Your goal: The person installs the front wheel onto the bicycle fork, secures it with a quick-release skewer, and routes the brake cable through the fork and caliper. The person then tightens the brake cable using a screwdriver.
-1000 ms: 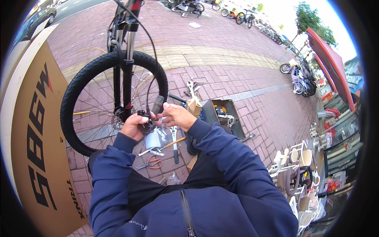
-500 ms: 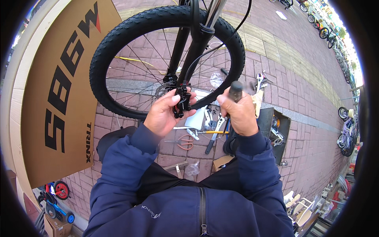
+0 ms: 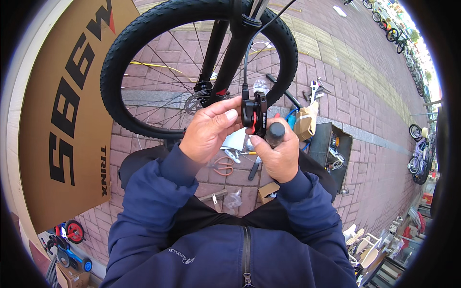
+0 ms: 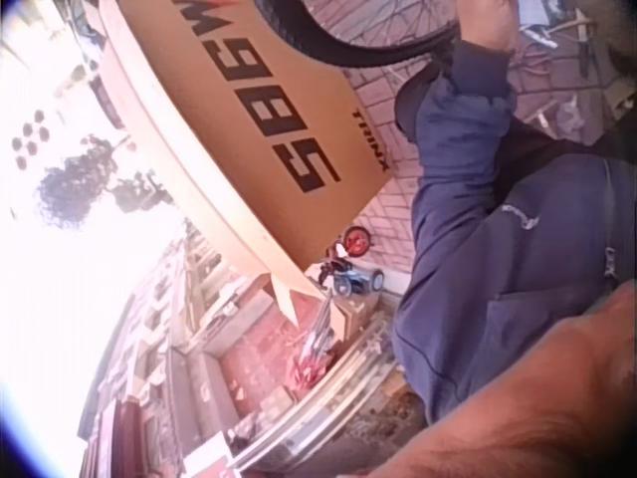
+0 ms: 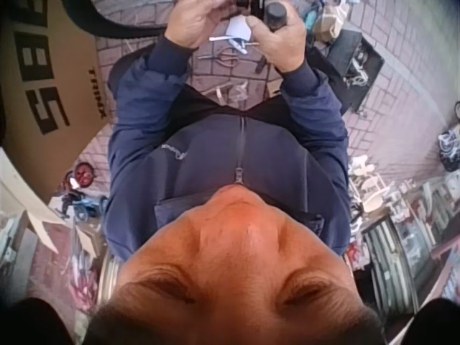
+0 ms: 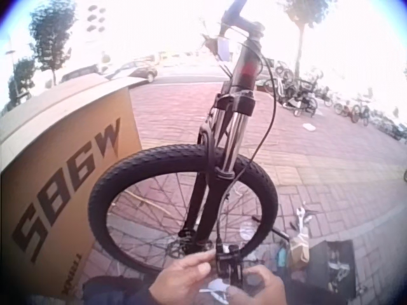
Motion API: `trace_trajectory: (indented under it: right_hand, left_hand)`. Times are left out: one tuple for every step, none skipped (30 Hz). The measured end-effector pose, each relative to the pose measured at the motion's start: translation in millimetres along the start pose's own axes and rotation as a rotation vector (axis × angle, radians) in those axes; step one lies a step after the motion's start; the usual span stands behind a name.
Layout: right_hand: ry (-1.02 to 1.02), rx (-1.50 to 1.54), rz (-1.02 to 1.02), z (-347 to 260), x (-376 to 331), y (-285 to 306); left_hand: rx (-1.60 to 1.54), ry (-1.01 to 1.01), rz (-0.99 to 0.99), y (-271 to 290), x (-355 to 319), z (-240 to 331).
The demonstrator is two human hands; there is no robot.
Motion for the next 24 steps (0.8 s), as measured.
trace_trajectory:
  right_hand:
    - [-0.019,0.075,-0.019,2,0,-1]
    - [-0.068,0.152,-0.038,6,-1,-2]
    - [-0.070,0.162,-0.070,6,-1,-4]
    - [-0.101,0.173,-0.101,8,-2,-6]
    - [-0.145,0.178,-0.132,11,-3,-9]
    - [-0.124,0.169,-0.142,9,-3,-10]
    - [-0.116,0.163,-0.145,8,-3,-11]
    - [-0.110,0.157,-0.145,7,-3,-11]
    - [-0.094,0.141,-0.153,5,-4,-12]
    - [-0.097,0.097,-0.153,5,-3,-13]
    - [-0.107,0.043,-0.129,6,-3,-11]
    - [-0.115,-0.010,-0.105,7,-3,-11]
    - [-0.115,-0.066,-0.092,7,-3,-10]
    - [0.136,-0.260,0.031,-10,-1,-6]
    - [0.297,-0.317,0.083,-21,-3,-5]
    - [0.439,-0.378,0.128,-29,-5,-5]
    - [0.581,-0.439,0.172,-37,-10,-6]
    - [0.642,-0.485,0.170,-40,-13,-9]
    - [0.668,-0.541,0.162,-40,-14,-11]
    - [0.691,-0.594,0.150,-41,-14,-14]
    - [0.714,-0.648,0.139,-41,-14,-17]
    - [0.715,-0.676,0.160,-41,-13,-16]
    - [0.728,-0.691,0.179,-42,-13,-16]
    - [0.726,-0.706,0.190,-42,-11,-15]
  left_hand:
    - [-0.008,0.017,-0.006,1,1,-3]
    - [-0.015,0.034,-0.012,2,4,-6]
    - [-0.022,0.052,-0.019,3,5,-9]
    - [-0.016,-0.008,-0.042,0,7,-10]
    - [-0.022,-0.005,-0.061,1,9,-12]
    - [-0.018,-0.003,-0.100,-1,12,-14]
    - [-0.013,0.002,-0.140,-2,15,-15]
    - [0.092,0.008,-0.068,2,16,-18]
    - [0.097,0.012,-0.044,4,19,-19]
    - [0.102,0.016,-0.021,5,22,-20]
    - [0.107,0.018,0.004,7,24,-20]
    - [0.062,-0.013,0.064,8,26,-21]
    - [0.064,-0.009,0.116,10,28,-22]
    - [0.069,-0.004,0.164,11,29,-23]
    - [0.076,0.003,0.220,14,29,-24]
    - [0.042,-0.001,0.241,13,30,-26]
    - [0.015,0.035,0.248,12,31,-30]
    - [-0.013,0.072,0.255,11,31,-33]
    - [-0.045,0.105,0.258,10,31,-37]
    - [-0.081,0.138,0.250,9,32,-39]
    - [-0.079,0.144,0.246,8,33,-39]
    - [-0.080,0.150,0.242,8,33,-40]
    - [-0.079,0.157,0.237,7,33,-40]
    - [-0.080,0.168,0.230,6,34,-41]
Point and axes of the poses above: each hand's wrist, its own x-axis towards the middle knuckle, its own y-axis out of the back of the hand, z = x × y, the point moved 7 cm from there along x, towards the middle knuckle, and after that the axes turned 4 degrees about -z, right-handed, at the moved point
